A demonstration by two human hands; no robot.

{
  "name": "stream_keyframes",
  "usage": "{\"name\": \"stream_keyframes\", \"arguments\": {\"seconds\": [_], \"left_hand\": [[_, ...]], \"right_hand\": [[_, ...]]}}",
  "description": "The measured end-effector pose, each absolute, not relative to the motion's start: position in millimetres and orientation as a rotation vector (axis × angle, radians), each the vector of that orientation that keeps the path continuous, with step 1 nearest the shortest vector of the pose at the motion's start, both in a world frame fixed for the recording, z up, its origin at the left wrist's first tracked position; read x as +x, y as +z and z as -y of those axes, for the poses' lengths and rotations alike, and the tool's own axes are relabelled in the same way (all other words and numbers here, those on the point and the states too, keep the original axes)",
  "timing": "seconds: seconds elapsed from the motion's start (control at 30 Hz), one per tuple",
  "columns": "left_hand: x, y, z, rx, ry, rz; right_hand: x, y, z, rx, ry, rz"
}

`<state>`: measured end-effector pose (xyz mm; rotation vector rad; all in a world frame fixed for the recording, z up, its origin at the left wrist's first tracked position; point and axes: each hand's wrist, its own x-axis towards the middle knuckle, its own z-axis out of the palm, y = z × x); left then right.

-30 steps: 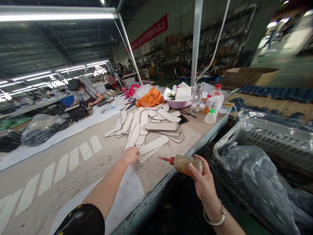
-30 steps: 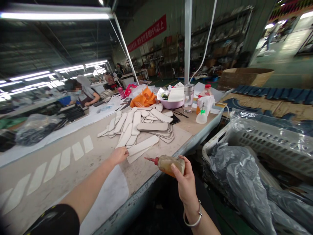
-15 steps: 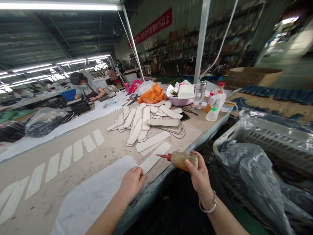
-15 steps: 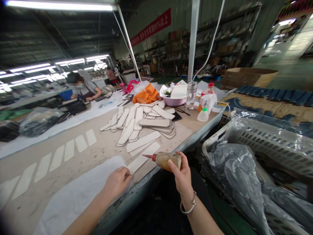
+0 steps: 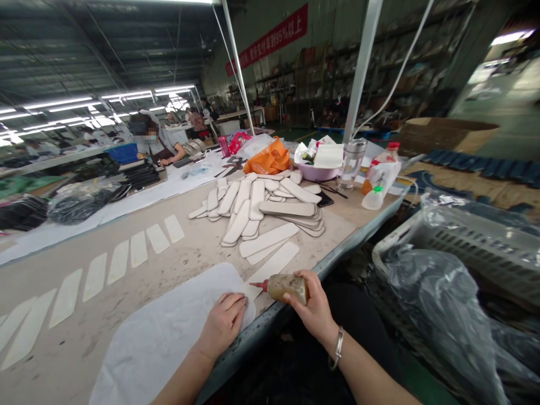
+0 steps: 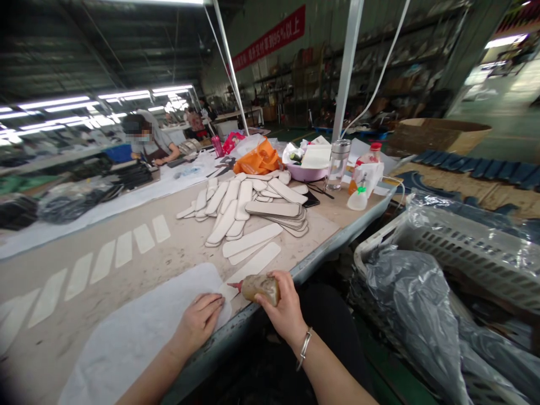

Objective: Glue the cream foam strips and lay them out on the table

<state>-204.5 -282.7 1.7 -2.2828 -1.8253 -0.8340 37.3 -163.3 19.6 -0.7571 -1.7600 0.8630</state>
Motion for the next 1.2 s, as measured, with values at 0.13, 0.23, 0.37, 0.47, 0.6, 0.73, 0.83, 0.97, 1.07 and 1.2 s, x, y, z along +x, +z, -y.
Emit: {"name": "stream_keyframes", "arguments": {"seconds": [0.13, 0.23, 0.37, 0.47, 0.6, 0.73, 0.83, 0.97, 1.07, 1.2], "left_hand": [[-203, 3, 283, -2.282, -0.832, 1.850], [-202, 5, 285, -2.268, -0.822, 1.870], [-202, 5, 285, -2.253, -0.828, 1.872], [-202, 5, 284, -2.247, -0.835, 1.865], [-201, 6, 283, -2.245, -0.833, 1.844], [-202, 6, 283, -2.243, -0.836, 1.831], [-202, 6, 283, -2.241, -0.843, 1.819], [-202, 6, 283, -2.236, -0.839, 1.826], [-201, 7, 283, -2.235, -0.828, 1.844], [-199, 10, 283, -2.245, -0.816, 1.884]], "right_hand": [[30, 22, 167, -0.697, 0.860, 1.827], [27, 23, 168, -0.687, 0.870, 1.854], [30, 20, 162, -0.756, 0.810, 1.846], [37, 18, 152, -0.842, 0.699, 1.816], [48, 17, 136, -0.969, 0.537, 1.762], [53, 15, 123, -1.071, 0.389, 1.695], [54, 14, 117, -1.164, 0.334, 1.635], [54, 15, 115, -1.181, 0.344, 1.609], [54, 17, 121, -1.059, 0.440, 1.627], [47, 20, 141, -0.823, 0.669, 1.750]]}}
